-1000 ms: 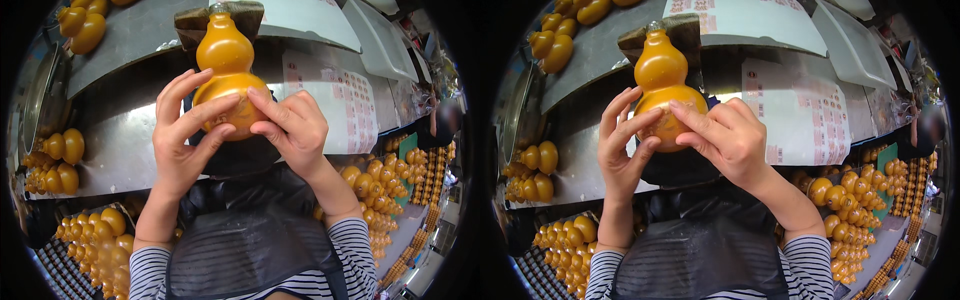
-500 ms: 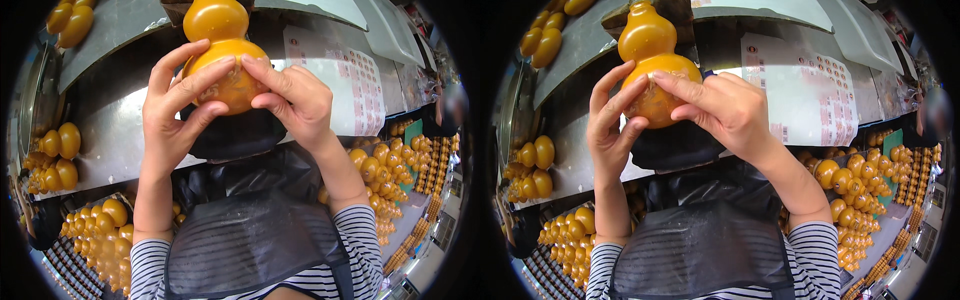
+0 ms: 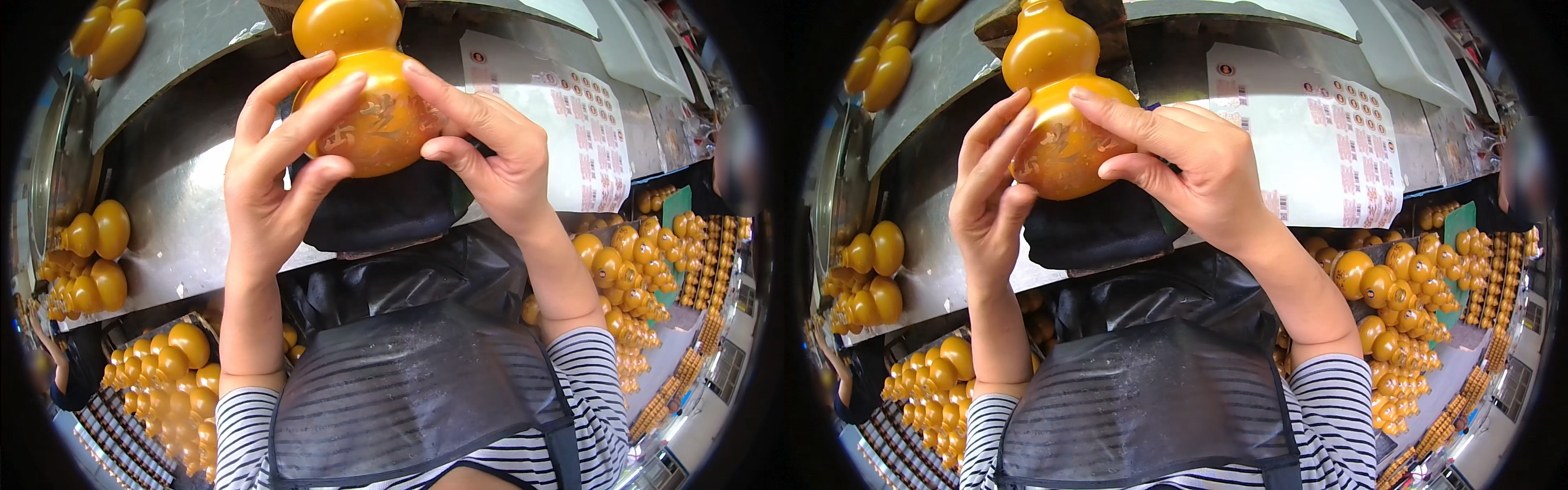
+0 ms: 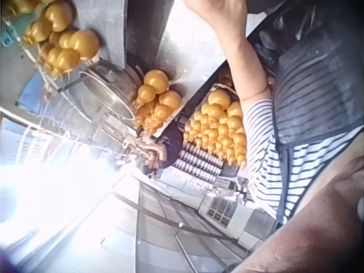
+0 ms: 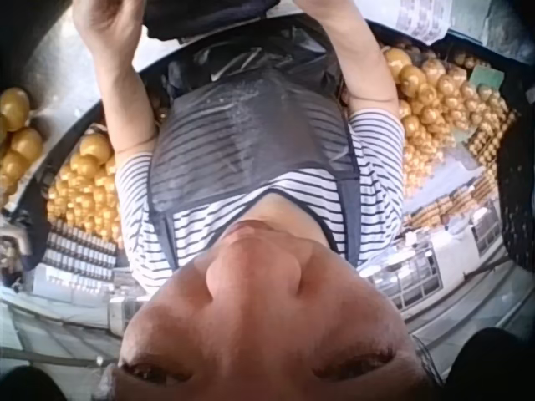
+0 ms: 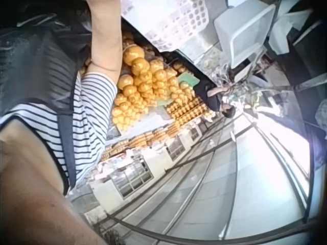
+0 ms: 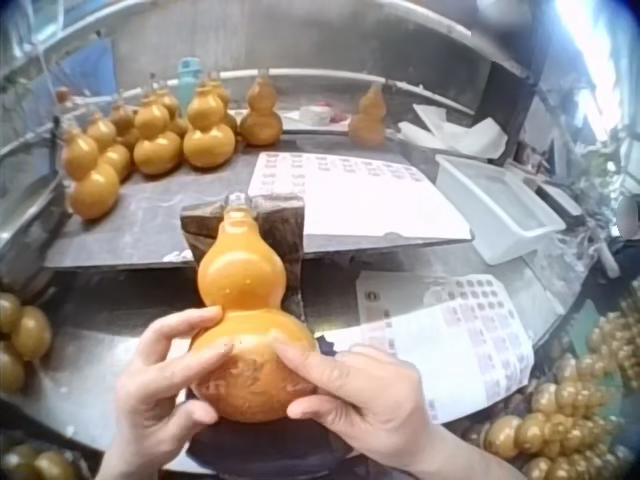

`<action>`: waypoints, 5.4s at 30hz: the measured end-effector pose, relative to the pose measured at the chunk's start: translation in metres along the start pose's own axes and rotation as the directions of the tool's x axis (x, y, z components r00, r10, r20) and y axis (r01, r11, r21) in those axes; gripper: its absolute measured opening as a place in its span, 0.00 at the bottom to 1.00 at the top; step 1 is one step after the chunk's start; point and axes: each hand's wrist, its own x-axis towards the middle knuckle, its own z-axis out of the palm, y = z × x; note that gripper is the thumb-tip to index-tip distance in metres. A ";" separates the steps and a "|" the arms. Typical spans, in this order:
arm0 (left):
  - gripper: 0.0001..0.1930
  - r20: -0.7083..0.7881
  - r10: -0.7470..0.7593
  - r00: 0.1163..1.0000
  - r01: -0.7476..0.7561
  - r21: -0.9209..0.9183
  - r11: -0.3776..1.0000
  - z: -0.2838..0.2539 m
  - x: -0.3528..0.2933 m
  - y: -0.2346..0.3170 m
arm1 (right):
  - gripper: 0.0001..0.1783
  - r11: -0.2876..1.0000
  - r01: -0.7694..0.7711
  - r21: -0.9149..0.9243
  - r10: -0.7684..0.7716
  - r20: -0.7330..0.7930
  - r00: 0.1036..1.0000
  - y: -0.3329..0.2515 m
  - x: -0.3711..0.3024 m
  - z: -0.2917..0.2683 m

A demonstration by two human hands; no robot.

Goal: The person repeatedly picks up small yellow gourds from a metal table, applies a small circular sticker to the surface, and uses a green plastic card to smooth the sticker. The person then places the labeled gourd into a metal bowl of water and repeats the process with a new gourd.

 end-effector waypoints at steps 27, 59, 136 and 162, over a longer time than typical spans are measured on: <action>0.23 0.008 -0.013 1.000 0.013 -0.088 0.996 0.001 0.002 0.003 | 0.35 0.410 -0.481 0.775 0.830 -0.098 0.550 0.044 -0.016 -0.046; 0.35 -0.006 -0.054 0.998 0.052 -0.202 0.978 0.003 -0.001 -0.002 | 0.08 0.846 0.361 -0.393 -0.401 -0.021 0.916 -0.056 -0.020 0.053; 0.41 0.004 -0.464 0.886 0.446 -0.280 0.850 0.033 0.045 0.035 | 0.14 0.820 -0.382 0.426 0.501 -0.215 0.838 0.008 0.011 -0.001; 0.60 0.130 -0.538 0.833 0.535 -0.437 0.723 0.019 0.046 0.034 | 0.16 0.995 -0.036 -0.095 0.026 -0.097 0.995 0.003 0.061 -0.016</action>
